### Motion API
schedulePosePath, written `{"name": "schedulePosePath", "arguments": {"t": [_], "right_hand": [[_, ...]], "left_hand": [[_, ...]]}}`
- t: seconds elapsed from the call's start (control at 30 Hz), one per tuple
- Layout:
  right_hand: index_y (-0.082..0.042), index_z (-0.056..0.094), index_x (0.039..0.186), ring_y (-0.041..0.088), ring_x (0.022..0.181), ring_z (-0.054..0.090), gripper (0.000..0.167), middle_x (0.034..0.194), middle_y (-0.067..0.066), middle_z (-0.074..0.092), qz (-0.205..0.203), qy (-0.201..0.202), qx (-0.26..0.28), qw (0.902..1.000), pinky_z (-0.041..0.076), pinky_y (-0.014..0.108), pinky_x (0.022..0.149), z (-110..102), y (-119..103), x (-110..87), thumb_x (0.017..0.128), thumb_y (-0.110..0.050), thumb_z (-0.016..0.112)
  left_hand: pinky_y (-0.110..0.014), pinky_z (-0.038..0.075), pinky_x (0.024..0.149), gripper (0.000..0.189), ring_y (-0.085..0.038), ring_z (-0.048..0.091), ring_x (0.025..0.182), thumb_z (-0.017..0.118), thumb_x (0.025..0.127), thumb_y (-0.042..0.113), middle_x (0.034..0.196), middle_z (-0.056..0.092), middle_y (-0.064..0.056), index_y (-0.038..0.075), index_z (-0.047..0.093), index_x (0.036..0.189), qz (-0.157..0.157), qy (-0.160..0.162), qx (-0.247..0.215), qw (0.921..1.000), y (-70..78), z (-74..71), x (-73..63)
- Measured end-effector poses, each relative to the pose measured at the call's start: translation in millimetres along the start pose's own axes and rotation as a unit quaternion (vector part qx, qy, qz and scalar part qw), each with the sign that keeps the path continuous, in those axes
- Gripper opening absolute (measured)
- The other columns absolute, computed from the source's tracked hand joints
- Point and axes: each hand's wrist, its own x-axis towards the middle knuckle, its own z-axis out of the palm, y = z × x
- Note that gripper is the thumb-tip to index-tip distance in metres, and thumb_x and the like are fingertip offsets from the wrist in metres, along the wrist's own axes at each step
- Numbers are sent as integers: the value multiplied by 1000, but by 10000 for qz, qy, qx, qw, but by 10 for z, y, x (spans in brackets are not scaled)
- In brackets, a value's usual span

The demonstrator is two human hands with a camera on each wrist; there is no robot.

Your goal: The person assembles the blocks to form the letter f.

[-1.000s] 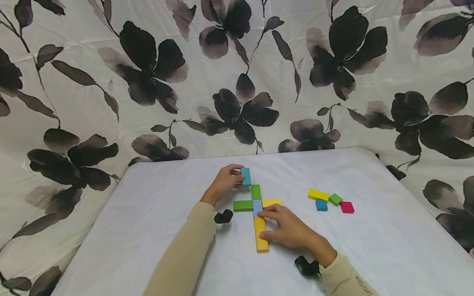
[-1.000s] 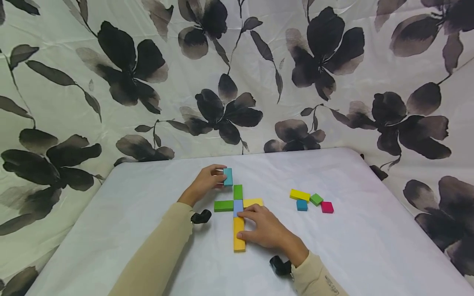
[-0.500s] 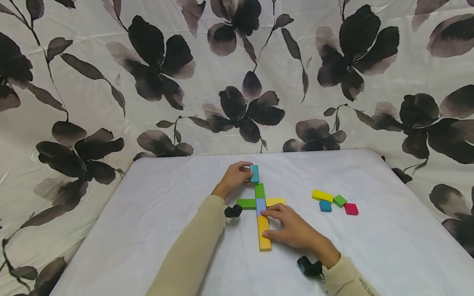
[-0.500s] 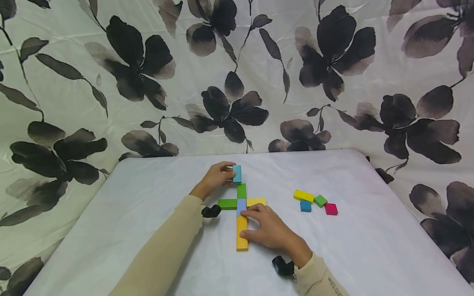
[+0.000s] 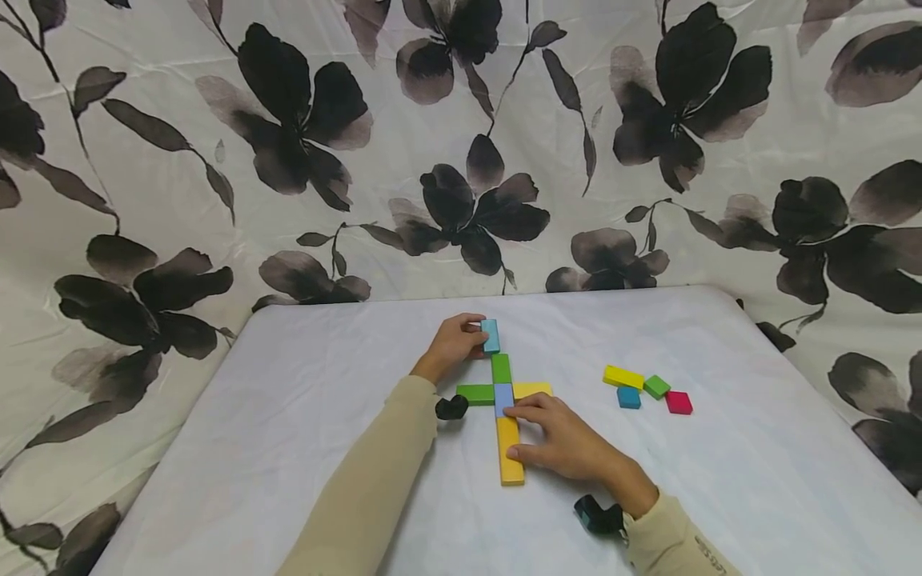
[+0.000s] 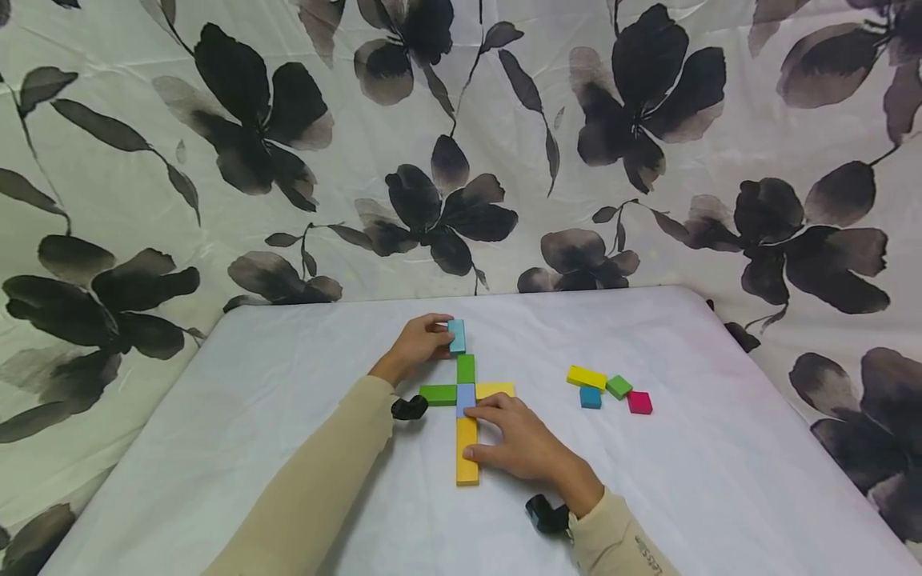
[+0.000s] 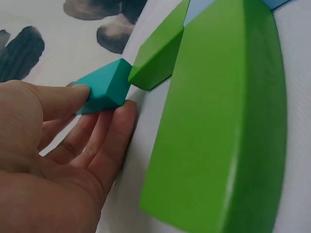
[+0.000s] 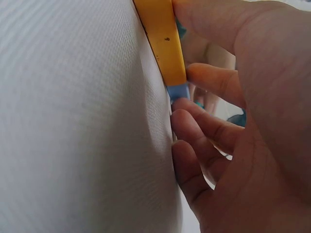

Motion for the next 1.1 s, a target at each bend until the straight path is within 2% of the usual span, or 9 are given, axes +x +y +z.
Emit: {"name": "schedulePosePath", "arguments": {"t": [0.23, 0.33, 0.53, 0.77, 0.97, 1.1], "right_hand": [[-25, 61, 140, 23, 128, 43, 60, 138, -1, 50, -29, -4, 39, 10000, 39, 50, 106, 11, -10, -1, 88, -50, 74], [-25, 60, 140, 23, 128, 44, 60, 138, -1, 50, -46, -8, 12, 10000, 40, 49, 107, 14, -11, -1, 88, -51, 74], [-24, 61, 140, 23, 128, 44, 60, 137, 0, 50, -82, -24, 22, 10000, 39, 50, 107, 2, -36, 2, 88, -50, 75], [-24, 61, 140, 23, 128, 44, 60, 138, -1, 50, -108, -23, 3, 9999, 39, 50, 107, 4, -20, 17, 88, -51, 74], [-24, 61, 140, 24, 129, 43, 60, 138, -1, 50, -141, 4, 21, 9999, 39, 50, 107, 1, -28, 6, 88, -49, 75], [-23, 60, 141, 24, 129, 43, 61, 139, 0, 50, -132, -14, 42, 9999, 39, 50, 107, 2, -33, 4, 88, -49, 75]], "left_hand": [[-28, 59, 71, 41, -19, 67, 89, 71, 95, 12, 118, 62, -12, 12, 63, 135, -220, -139, 128, 9996, 6, 19, 82], [-27, 58, 71, 40, -18, 66, 87, 72, 94, 14, 116, 63, -10, 12, 64, 134, -282, -174, 320, 9989, 18, 30, 92], [-26, 57, 73, 40, -17, 65, 86, 72, 94, 18, 115, 63, -10, 11, 64, 133, -196, -137, 787, 9966, 54, 42, 82], [-26, 57, 73, 40, -15, 66, 82, 73, 94, 21, 116, 64, -10, 12, 65, 132, -263, -129, 1123, 9932, 65, 47, 107], [-28, 55, 75, 38, -15, 65, 78, 72, 94, 22, 112, 64, -10, 11, 66, 131, -213, -169, 1638, 9861, 77, 70, 103], [-29, 54, 76, 38, -15, 65, 78, 72, 94, 21, 109, 65, -9, 10, 67, 129, -205, -149, 1714, 9849, 63, 79, 95]]}}
